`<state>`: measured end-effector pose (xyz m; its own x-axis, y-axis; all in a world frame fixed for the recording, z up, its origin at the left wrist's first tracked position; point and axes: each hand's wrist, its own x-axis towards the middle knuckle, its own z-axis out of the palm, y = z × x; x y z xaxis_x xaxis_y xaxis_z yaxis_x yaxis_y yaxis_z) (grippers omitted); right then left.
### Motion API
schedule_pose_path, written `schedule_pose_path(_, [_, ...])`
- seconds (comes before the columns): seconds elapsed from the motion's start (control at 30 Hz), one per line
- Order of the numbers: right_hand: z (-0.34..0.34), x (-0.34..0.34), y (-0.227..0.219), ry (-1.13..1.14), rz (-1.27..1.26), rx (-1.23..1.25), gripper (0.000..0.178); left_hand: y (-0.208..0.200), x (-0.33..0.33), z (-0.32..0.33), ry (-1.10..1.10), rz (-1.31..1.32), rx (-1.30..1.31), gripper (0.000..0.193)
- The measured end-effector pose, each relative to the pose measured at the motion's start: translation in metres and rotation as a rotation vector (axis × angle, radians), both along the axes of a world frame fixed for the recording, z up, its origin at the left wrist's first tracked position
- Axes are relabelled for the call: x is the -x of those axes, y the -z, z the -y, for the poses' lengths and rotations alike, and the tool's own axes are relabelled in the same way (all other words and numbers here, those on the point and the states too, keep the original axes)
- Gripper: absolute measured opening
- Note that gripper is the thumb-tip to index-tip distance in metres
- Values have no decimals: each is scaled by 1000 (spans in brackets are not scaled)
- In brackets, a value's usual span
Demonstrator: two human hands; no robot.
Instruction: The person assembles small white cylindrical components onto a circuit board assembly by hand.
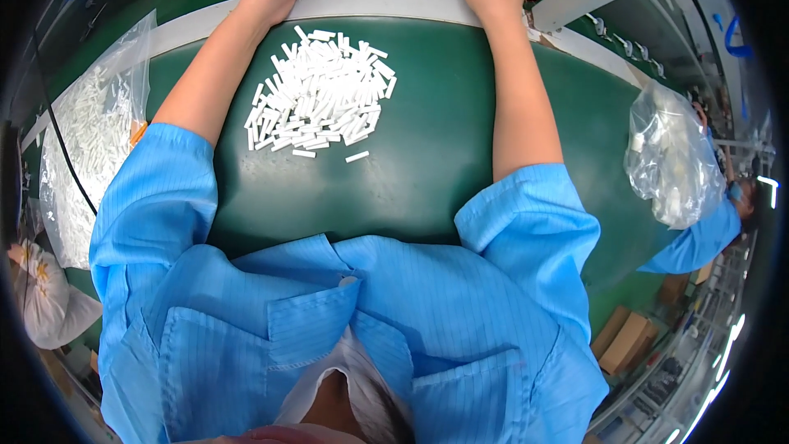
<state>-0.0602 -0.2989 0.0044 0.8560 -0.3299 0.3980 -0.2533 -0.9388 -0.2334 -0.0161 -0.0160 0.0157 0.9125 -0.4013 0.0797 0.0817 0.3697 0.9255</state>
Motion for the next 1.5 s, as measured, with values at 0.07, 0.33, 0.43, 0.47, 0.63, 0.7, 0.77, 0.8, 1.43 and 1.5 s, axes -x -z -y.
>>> schedule_pose_path(0.07, [6,-10,7,-159,125,-94,22,4,-2,3,17,81,-11,17])
schedule_pose_path(0.33, [15,-34,-7,-39,219,123,31,3,-2,3,6,27,14,17])
schedule_pose_path(0.43, [19,-39,-19,308,12,-12,39,8,-9,-4,0,24,15,16])
schedule_pose_path(0.47, [17,-38,-19,371,-65,-60,42,12,-8,-7,-9,18,15,16])
schedule_pose_path(0.63, [69,-53,-1,312,37,-148,41,8,-6,4,15,85,-2,17])
schedule_pose_path(0.7, [67,-58,-1,183,45,-138,40,5,-5,2,-3,52,-10,17])
schedule_pose_path(0.77, [69,-65,1,59,52,-129,39,7,-7,-1,-17,17,-18,18])
schedule_pose_path(0.8, [85,-69,4,25,92,-160,38,10,-11,1,0,13,-3,18])
schedule_pose_path(1.43, [-82,-26,-11,-503,296,-160,12,-1,-7,-5,-35,-130,249,12])
schedule_pose_path(1.5, [-72,-38,-3,-427,174,-13,29,-1,-7,-5,-52,-143,238,9])
